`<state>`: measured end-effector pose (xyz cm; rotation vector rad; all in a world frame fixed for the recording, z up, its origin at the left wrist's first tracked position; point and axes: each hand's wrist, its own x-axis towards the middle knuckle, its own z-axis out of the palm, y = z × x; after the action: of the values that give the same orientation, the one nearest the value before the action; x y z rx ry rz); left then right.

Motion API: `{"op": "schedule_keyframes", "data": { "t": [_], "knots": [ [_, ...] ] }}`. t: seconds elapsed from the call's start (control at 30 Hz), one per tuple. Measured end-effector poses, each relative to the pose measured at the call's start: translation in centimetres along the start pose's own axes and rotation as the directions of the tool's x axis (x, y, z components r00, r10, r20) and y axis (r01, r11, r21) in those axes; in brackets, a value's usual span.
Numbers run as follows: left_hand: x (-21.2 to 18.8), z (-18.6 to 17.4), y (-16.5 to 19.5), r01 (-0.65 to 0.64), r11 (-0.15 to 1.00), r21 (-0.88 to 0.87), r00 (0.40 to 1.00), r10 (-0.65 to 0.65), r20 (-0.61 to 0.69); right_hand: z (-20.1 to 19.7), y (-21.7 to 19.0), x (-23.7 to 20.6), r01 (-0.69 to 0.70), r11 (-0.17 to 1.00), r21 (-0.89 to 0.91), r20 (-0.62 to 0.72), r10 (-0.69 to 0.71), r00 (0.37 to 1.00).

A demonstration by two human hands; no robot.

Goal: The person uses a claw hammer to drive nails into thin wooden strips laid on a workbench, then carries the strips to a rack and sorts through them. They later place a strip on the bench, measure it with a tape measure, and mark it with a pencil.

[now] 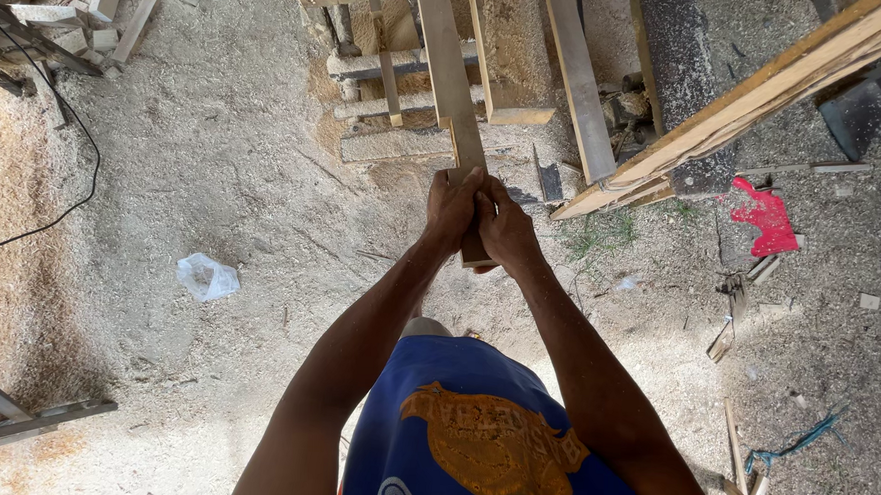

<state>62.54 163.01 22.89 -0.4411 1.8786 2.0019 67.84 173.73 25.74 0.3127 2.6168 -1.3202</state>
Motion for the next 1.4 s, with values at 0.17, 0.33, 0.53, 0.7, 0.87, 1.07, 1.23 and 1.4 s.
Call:
{"op": "schedule_keyframes", "data": {
  "t": [0.17, 0.33, 0.53, 0.7, 0.87, 1.07, 1.23, 1.4],
  "knots": [
    [-0.3, 0.2, 0.3, -0.040, 0.999, 0.033, 0.999, 0.041, -0.035, 0.1, 0.9, 0.3, -0.045, 0.999, 0.011, 0.018, 0.045, 0.999],
    [-0.3, 0.3, 0.1, -0.027, 0.999, 0.041, 0.998, 0.029, -0.047, 0.2, 1.2, 0.4, 0.015, 1.000, -0.016, 0.003, -0.015, 1.000],
    [0.2, 0.3, 0.6, -0.042, 0.999, 0.030, 0.997, 0.044, -0.059, 0.0, 0.8, 1.0, -0.031, 0.999, -0.007, 0.019, 0.031, 0.999],
    [0.5, 0.3, 1.3, -0.002, 1.000, -0.029, 0.999, 0.001, -0.038, -0.2, 0.2, 1.4, -0.006, 0.999, -0.033, -0.001, 0.006, 1.000],
    [0.8, 0.2, 1.7, 0.014, 1.000, -0.018, 0.999, -0.014, -0.048, -0.4, -0.6, 1.7, -0.078, 0.997, -0.015, 0.049, 0.079, 0.996],
    [1.3, 0.0, 1.9, 0.004, 0.998, -0.059, 1.000, -0.005, -0.021, -0.6, -1.3, 2.1, -0.080, 0.997, 0.016, 0.056, 0.079, 0.995],
    [1.8, 0.0, 2.1, 0.015, 0.995, -0.098, 1.000, -0.016, -0.013, -0.6, -1.7, 2.5, -0.079, 0.997, 0.026, 0.059, 0.077, 0.995],
    [2.6, -0.3, 2.3, 0.026, 0.999, -0.042, 0.999, -0.027, -0.032, -0.7, -2.2, 3.1, -0.130, 0.991, 0.015, 0.077, 0.129, 0.989]
  ]
}}
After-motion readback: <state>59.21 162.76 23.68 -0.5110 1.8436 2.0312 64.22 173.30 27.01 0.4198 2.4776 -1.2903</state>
